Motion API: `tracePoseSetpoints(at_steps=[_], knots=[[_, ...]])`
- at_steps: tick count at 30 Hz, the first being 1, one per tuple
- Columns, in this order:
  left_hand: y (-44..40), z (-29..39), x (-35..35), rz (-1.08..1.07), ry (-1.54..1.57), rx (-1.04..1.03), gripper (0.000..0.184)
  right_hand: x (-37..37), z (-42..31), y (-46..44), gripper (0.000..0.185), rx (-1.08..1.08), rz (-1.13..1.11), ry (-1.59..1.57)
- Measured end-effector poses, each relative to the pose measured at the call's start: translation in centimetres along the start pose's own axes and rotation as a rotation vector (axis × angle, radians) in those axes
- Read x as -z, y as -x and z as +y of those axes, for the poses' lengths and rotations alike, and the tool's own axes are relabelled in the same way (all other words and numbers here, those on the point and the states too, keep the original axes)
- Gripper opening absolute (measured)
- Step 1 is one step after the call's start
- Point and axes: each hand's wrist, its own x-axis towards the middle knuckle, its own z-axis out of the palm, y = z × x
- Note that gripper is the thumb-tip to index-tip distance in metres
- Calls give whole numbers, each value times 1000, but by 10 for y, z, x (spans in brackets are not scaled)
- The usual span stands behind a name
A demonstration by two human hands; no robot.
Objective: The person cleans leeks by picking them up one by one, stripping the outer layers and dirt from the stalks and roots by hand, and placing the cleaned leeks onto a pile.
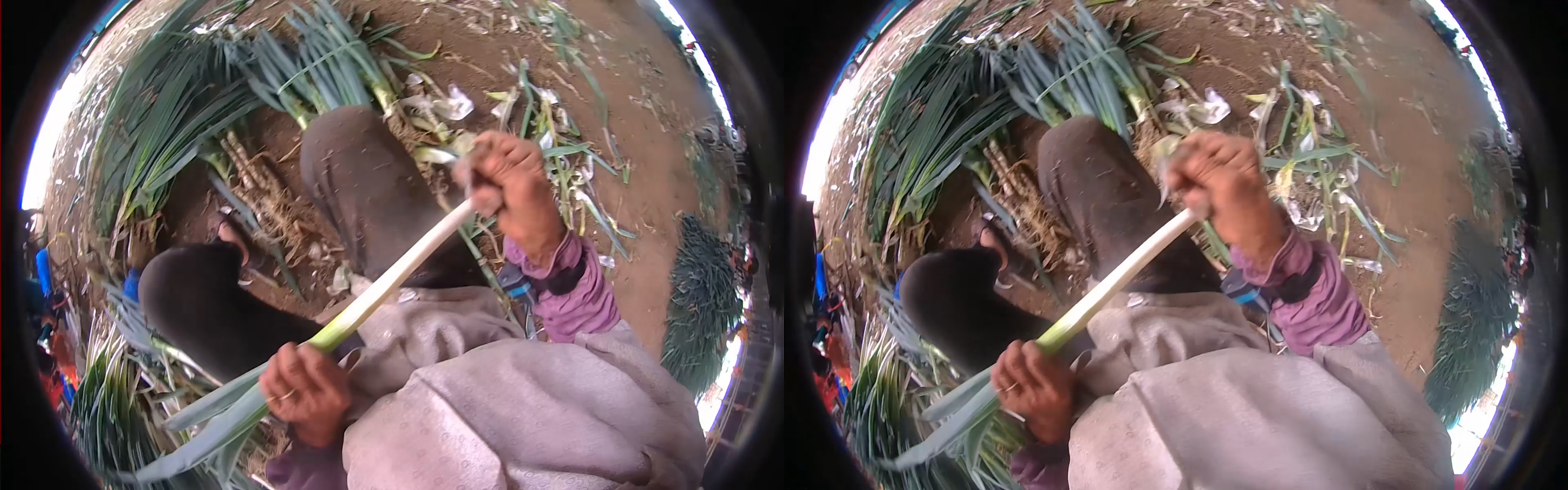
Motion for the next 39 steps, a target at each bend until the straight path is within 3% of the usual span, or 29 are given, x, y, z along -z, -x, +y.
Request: tracePoseSetpoints(at_steps=[2,4,6,9,12,13,16,18,20,22,26,36,38,39], knots=[[3,-4,-4,-4,-43,101,13,47,-11,-7,19,171,113,116],[0,-9,-7,-26,-97,105,14,83,-28,-4,17,277,381,501],[-2,-10,-8,-45,-115,105,16,145,-31,3,14,367,506,873],[-8,-15,-13,-73,-57,113,20,158,-34,16,13,221,501,1861],[-21,-14,-14,-161,20,140,18,129,-11,23,11,518,455,1650],[-26,-12,-17,-156,16,130,18,110,-4,25,10,602,347,1397],[-29,-10,-26,-140,-18,81,18,35,14,25,5,895,-87,1277],[-32,-8,-26,-131,3,76,20,-13,45,21,6,965,-199,987],[-32,-6,-26,-146,8,82,20,-53,42,23,10,970,-322,1130],[-30,-6,-28,-112,-18,69,22,-78,50,18,9,1022,-357,1053],[-28,-3,-29,-113,-12,85,21,-97,45,14,14,1042,-500,1238],[-29,-3,-32,-108,21,86,21,-92,60,6,13,1134,-547,1378],[-27,-4,-32,-104,24,94,20,-78,55,-13,9,1169,-365,1374],[-25,-6,-32,-104,20,101,20,-67,48,-21,6,1051,-266,1403]])
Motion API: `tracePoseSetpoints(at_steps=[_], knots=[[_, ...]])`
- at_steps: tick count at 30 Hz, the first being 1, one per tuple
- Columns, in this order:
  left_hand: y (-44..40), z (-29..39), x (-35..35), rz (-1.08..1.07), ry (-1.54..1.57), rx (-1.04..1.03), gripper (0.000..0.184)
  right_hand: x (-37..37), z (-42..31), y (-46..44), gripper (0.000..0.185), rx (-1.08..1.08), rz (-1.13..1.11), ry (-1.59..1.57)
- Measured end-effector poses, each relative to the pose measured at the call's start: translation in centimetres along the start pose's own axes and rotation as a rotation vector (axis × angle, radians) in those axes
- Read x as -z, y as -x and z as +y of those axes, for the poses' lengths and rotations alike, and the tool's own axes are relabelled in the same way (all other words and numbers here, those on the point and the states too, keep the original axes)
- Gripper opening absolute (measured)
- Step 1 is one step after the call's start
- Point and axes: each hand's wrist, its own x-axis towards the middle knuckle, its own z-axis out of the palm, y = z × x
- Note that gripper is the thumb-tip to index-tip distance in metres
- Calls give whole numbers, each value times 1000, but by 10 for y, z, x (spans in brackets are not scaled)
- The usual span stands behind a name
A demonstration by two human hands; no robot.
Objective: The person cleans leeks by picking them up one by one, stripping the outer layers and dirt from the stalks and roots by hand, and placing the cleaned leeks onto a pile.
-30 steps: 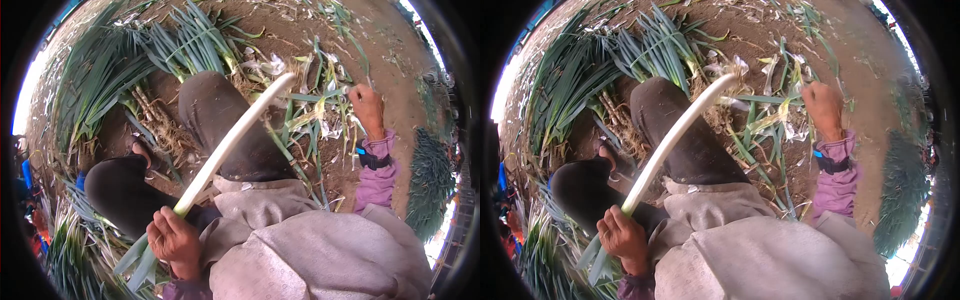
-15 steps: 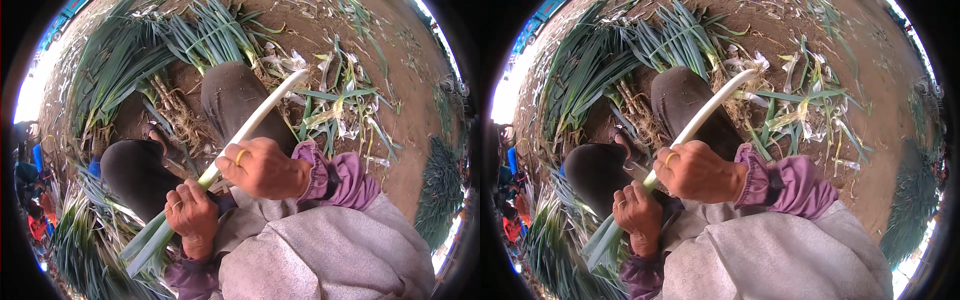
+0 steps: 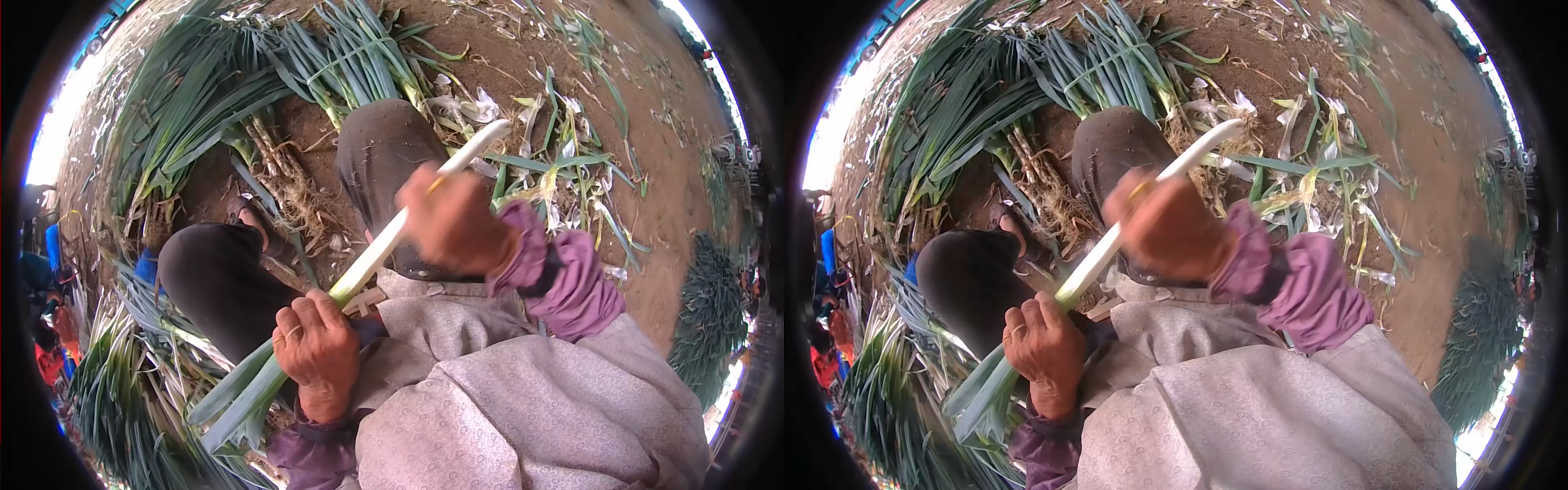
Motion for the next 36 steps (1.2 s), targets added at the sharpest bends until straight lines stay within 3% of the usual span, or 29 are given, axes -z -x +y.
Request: tracePoseSetpoints(at_steps=[3,5,8,10,11,13,15,16,18,20,23,24,27,28,31,33,36], knots=[[2,-1,4,-11,27,27,20,21,53,19,11,-345,62,166],[2,-1,1,-34,3,45,21,34,76,35,15,-463,190,178],[1,1,1,-69,25,66,23,45,61,48,19,-547,100,59],[-3,0,-2,-13,31,40,24,39,27,47,16,-350,54,-21],[-1,2,-1,-44,42,48,23,40,2,40,14,-177,-42,87],[3,1,5,-113,50,65,21,7,-28,32,27,27,188,-71],[4,-1,19,-178,11,51,22,11,-53,13,30,89,136,-189],[8,-4,24,-189,-11,45,23,10,-54,9,37,143,69,-155],[20,-16,37,-143,-88,21,25,7,-36,9,28,233,-283,-84],[57,-73,72,-181,-254,140,25,2,26,8,21,89,-173,2],[119,-147,110,-227,-407,350,28,-1,120,21,14,-322,53,100],[149,-170,115,-240,-494,469,21,-4,142,30,12,-494,48,121],[249,-213,138,-323,-515,671,24,6,146,27,33,-750,-210,-342],[280,-214,145,-366,-491,729,22,-8,127,28,37,-851,-92,-427],[390,-208,165,-557,-450,919,14,-47,131,52,40,-561,-154,-343],[445,-186,196,-707,-297,1240,15,-65,136,71,33,-401,-151,-156],[553,-172,236,-1305,-387,1517,22,-90,183,116,22,-253,-315,129]])
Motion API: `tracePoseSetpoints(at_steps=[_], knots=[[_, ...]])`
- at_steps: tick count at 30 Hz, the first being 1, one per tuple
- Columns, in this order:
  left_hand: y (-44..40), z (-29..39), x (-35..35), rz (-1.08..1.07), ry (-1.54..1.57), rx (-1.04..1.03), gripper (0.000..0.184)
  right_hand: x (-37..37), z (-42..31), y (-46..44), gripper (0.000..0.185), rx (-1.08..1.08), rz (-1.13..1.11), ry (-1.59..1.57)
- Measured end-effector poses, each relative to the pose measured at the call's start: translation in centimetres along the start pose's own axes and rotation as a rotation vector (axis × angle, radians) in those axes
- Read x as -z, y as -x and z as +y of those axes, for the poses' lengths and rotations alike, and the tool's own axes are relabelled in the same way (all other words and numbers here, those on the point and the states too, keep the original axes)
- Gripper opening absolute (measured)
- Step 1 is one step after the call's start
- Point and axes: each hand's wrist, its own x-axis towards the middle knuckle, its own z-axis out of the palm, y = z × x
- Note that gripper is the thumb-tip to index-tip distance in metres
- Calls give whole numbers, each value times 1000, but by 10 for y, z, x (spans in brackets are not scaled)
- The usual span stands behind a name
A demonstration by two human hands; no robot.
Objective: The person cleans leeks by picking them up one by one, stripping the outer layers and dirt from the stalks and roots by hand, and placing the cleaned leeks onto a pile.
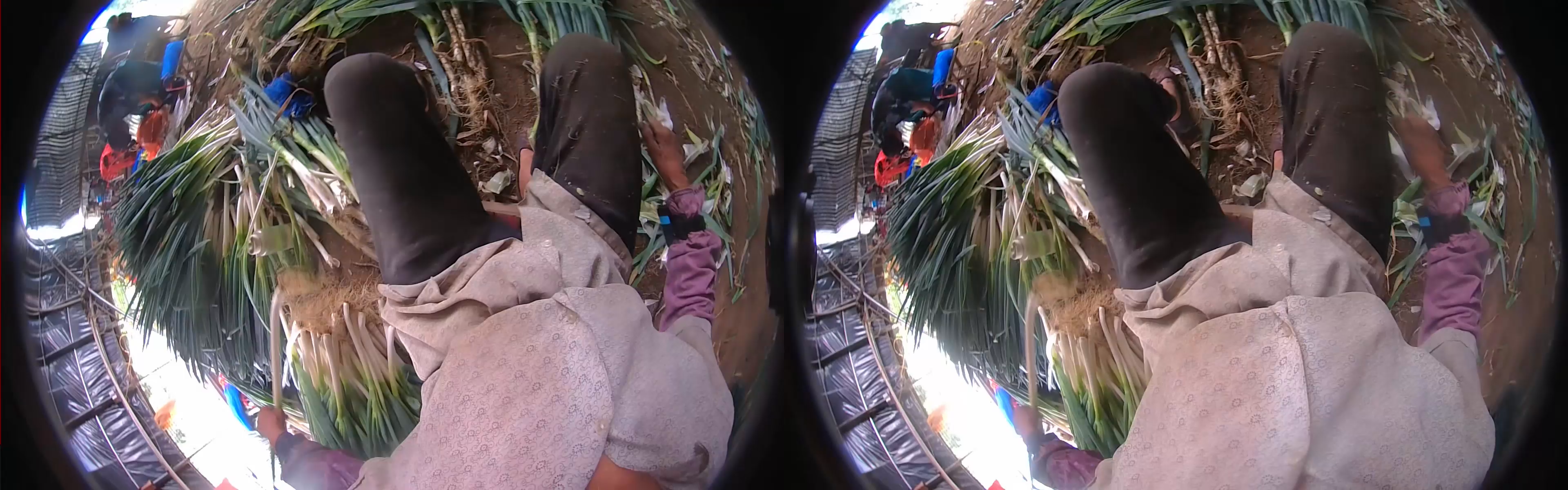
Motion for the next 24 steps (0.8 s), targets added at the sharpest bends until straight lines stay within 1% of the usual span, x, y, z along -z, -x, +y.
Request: tracePoseSetpoints(at_steps=[1,2,3,4,6,7,8,9,10,11,12,14,16,17,18,19,21,22,23,24], knots=[[4,-8,-11,94,10,54,23,-11,18,5,18,37,-62,91],[18,-4,-12,190,15,105,23,-7,25,9,16,-13,-169,128],[18,5,-8,217,-29,140,23,-6,30,16,14,-68,-281,166],[18,16,-4,243,-72,177,23,-8,34,23,13,-49,-276,192],[6,66,28,267,8,-152,23,-25,53,46,17,-82,-289,145],[-31,75,16,290,21,-251,28,-36,62,61,20,-121,-292,87],[-52,88,7,523,106,-472,32,-50,73,78,23,-168,-299,26],[-62,110,17,531,275,-536,35,-60,80,96,26,-216,-306,-28],[-66,132,30,435,179,-514,34,-67,82,115,30,-254,-319,-66],[-66,150,44,341,84,-490,34,-57,65,133,30,-337,-348,-127],[-67,162,48,304,75,-465,33,-53,53,149,30,-417,-373,-191],[-66,167,50,227,60,-387,33,-54,37,175,29,-404,-467,-88],[-84,150,16,272,135,-422,31,-68,33,210,28,-401,-583,-140],[-94,141,-8,293,179,-435,29,-77,28,231,29,-448,-520,-156],[-95,136,-21,272,194,-435,37,-72,24,233,28,-308,-636,-125],[-96,129,-33,205,144,-430,41,-68,16,240,28,-312,-624,-148],[-83,141,-35,71,58,-425,51,-75,13,247,28,-318,-591,-191],[-82,140,-45,84,110,-465,60,-77,15,249,28,-322,-573,-203],[-80,142,-51,114,179,-515,58,-79,18,244,28,-307,-544,-215],[-79,144,-57,110,213,-534,63,-83,19,237,28,-293,-507,-235]])
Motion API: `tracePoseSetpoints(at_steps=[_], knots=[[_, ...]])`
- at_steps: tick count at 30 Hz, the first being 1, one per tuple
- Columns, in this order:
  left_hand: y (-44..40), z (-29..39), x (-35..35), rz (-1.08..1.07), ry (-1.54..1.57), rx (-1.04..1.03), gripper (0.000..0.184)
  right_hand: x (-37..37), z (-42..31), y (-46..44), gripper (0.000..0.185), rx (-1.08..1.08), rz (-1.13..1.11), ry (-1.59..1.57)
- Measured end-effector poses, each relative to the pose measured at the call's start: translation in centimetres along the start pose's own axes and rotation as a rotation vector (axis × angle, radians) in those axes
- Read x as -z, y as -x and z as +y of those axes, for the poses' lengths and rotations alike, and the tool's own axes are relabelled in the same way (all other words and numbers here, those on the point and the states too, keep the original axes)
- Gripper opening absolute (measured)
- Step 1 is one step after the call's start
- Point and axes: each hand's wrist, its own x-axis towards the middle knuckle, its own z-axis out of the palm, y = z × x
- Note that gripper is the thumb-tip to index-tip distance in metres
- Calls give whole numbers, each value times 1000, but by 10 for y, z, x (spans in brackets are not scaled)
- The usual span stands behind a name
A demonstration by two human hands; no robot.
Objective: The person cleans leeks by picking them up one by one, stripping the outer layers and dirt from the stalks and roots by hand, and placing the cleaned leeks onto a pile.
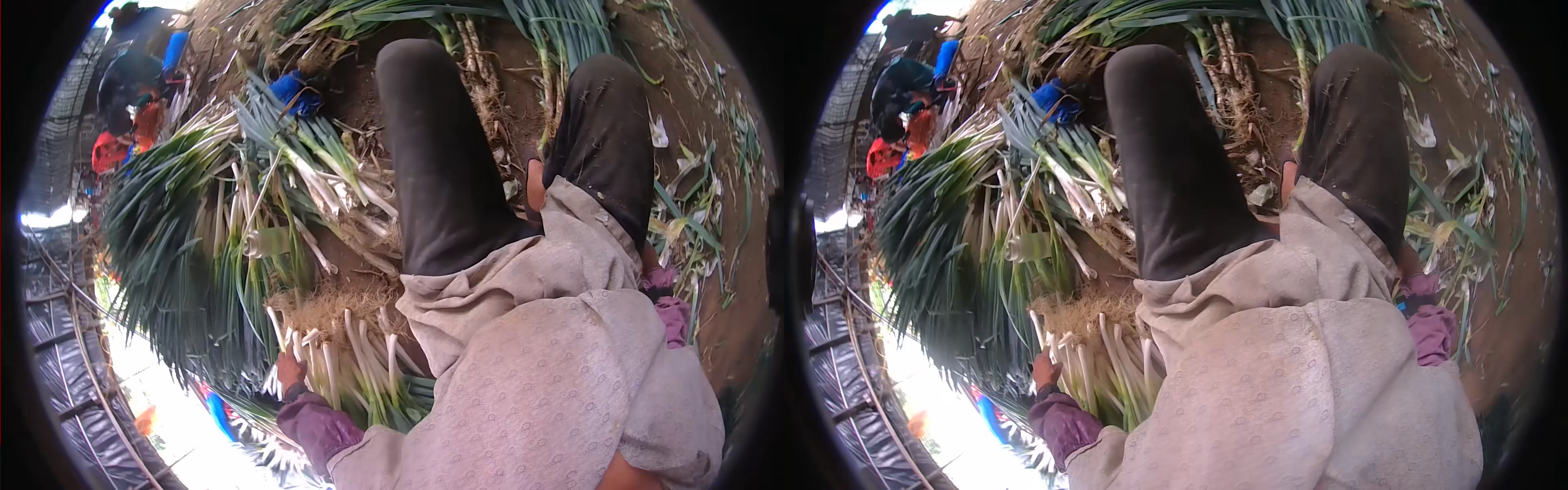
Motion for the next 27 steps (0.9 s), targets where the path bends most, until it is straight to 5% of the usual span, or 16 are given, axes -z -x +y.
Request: tracePoseSetpoints(at_steps=[2,6,10,11,16,19,27], knots=[[-4,-2,-16,13,41,-33,75,9,3,-20,28,70,64,-37],[-17,-14,-37,25,281,-78,44,26,3,-59,28,215,159,-77],[-14,7,-3,-142,356,-36,51,47,7,-75,26,245,125,135],[-14,6,-8,-49,448,-100,47,44,22,-80,26,223,147,103],[-20,2,-28,48,209,4,43,30,36,-75,27,114,122,36],[-18,9,-21,-67,147,27,60,36,14,-57,26,65,59,65],[0,17,-52,301,67,24,34,40,-7,-38,25,23,-34,110]])
